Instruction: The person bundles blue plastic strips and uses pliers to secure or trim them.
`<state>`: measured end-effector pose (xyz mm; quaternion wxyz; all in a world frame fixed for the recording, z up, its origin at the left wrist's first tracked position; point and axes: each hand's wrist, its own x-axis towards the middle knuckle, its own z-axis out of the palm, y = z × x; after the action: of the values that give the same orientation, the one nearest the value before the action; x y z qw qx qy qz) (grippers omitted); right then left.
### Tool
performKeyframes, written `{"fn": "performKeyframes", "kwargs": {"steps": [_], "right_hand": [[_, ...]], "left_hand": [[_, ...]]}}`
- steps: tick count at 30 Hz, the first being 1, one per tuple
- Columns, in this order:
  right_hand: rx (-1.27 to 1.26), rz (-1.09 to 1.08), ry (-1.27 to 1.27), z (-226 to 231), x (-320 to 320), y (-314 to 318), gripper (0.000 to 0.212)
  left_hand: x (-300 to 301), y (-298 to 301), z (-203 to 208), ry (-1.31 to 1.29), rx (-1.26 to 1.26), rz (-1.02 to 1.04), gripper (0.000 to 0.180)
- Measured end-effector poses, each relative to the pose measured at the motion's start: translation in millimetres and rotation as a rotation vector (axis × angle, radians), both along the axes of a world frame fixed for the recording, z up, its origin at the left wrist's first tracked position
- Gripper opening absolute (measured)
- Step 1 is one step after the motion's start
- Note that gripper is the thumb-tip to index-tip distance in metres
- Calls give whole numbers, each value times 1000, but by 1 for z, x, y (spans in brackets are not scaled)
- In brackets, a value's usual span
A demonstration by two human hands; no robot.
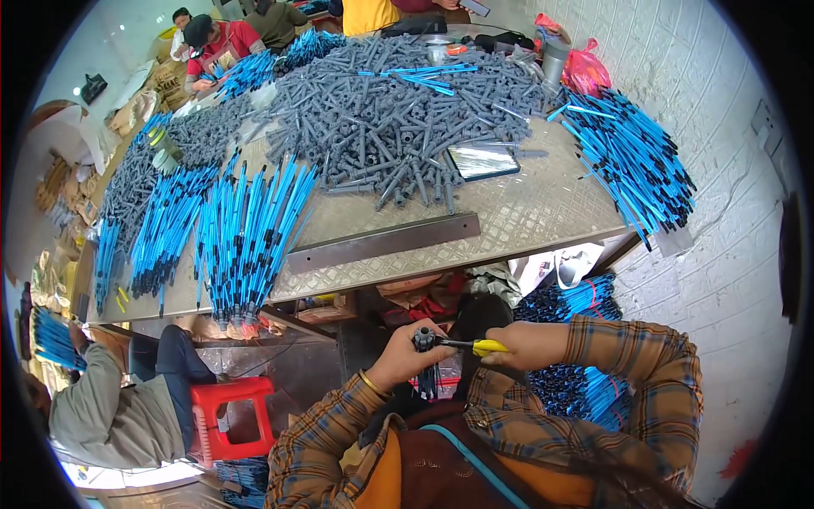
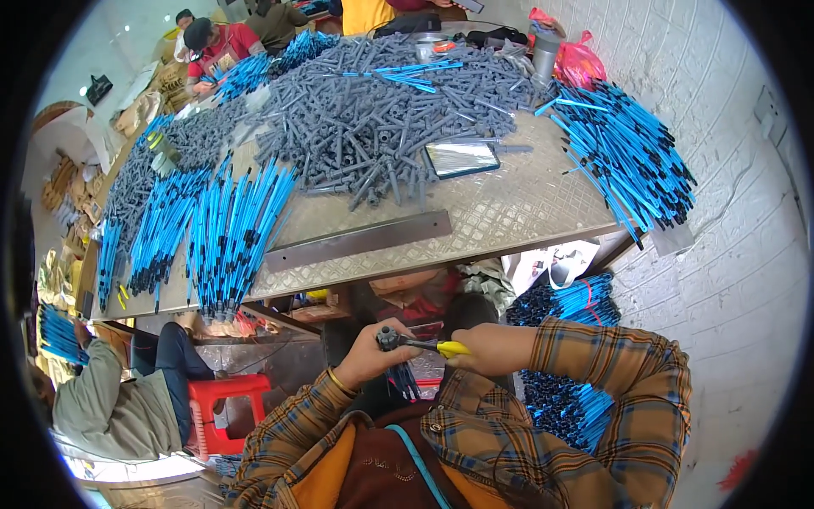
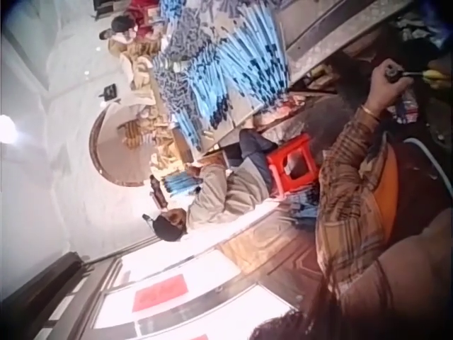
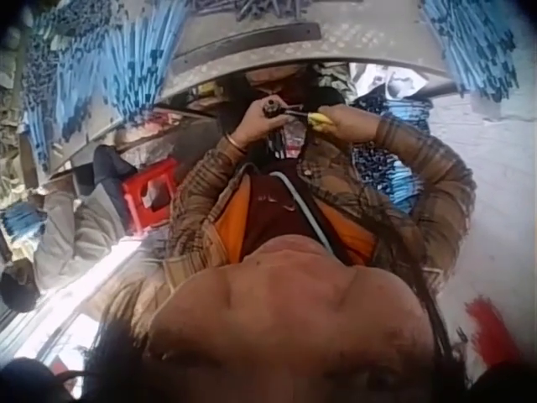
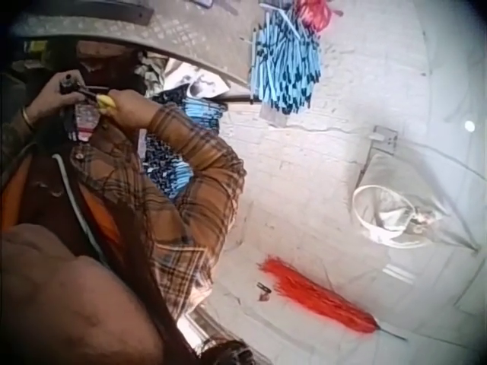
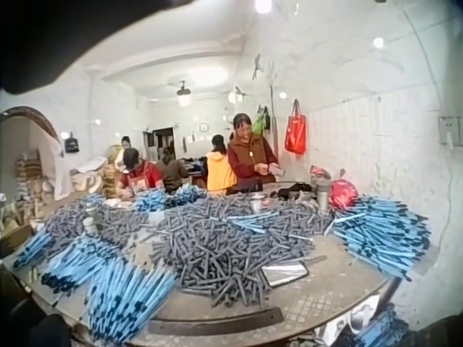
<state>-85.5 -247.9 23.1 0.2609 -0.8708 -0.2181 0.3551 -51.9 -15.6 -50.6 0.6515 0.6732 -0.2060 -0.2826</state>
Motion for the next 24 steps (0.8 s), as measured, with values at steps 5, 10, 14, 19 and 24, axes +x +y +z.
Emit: {"fn": "performKeyframes", "kwargs": {"steps": [5, 10, 14, 19, 24], "right_hand": [[-90, 13, 12, 5, -1, 9, 35], [-68, 49, -356, 2, 13, 6, 30], [203, -106, -44, 15, 25, 9, 31], [335, -135, 81, 10, 23, 17, 33], [318, -158, 179, 5, 15, 21, 32]], "left_hand": [[-6, 3, -18, -36, 7, 50, 21], [16, 11, -7, 40, -92, 44, 33], [25, 28, -11, 241, -288, 56, 33], [22, 30, -20, 215, -300, 26, 32], [12, 29, -10, 272, -251, 70, 32]]}}
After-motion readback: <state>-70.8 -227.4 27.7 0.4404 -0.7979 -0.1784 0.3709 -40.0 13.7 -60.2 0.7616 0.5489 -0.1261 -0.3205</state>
